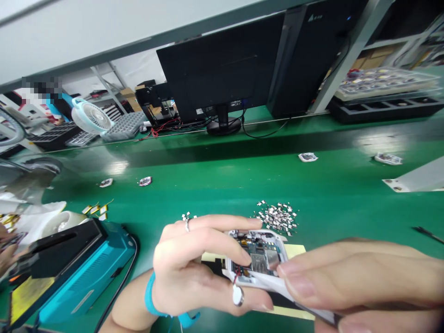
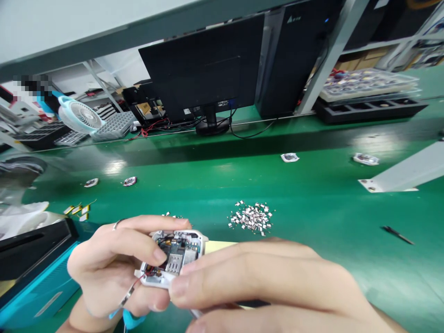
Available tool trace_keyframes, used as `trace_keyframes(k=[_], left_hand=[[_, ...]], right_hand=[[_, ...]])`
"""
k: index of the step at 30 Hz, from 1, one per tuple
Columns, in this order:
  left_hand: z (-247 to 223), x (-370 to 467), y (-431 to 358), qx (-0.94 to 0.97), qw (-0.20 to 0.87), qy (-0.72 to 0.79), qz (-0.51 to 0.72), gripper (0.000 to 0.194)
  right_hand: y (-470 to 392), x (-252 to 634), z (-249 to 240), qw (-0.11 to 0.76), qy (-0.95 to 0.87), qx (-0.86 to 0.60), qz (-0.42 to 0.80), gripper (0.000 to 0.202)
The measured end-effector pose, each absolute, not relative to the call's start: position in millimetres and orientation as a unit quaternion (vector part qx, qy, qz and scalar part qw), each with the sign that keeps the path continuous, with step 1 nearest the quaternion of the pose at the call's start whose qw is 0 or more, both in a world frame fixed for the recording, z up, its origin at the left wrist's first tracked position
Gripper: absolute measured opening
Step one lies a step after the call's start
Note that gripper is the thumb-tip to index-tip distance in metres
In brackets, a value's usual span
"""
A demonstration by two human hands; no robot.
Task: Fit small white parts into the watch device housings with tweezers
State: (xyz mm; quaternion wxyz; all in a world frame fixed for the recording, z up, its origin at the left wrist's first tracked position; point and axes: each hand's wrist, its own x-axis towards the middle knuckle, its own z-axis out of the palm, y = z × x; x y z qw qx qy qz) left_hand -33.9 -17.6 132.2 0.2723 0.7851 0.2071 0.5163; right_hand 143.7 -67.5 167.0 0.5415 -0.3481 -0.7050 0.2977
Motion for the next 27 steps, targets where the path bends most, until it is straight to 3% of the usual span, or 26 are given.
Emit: trace_keyframes(k=[14, 27], left_hand=[[131, -37, -22, 0.796, 0.247, 0.205, 0.513, 0.026], [129, -37, -23, 0.803, 0.221, 0.208, 0.513, 0.024]], right_hand=[[-68, 146, 171, 0.536, -0.727, -0.323, 0.281, 0.028], [-66, 156, 163, 0.505, -0.777, -0.286, 0.246, 0.02]])
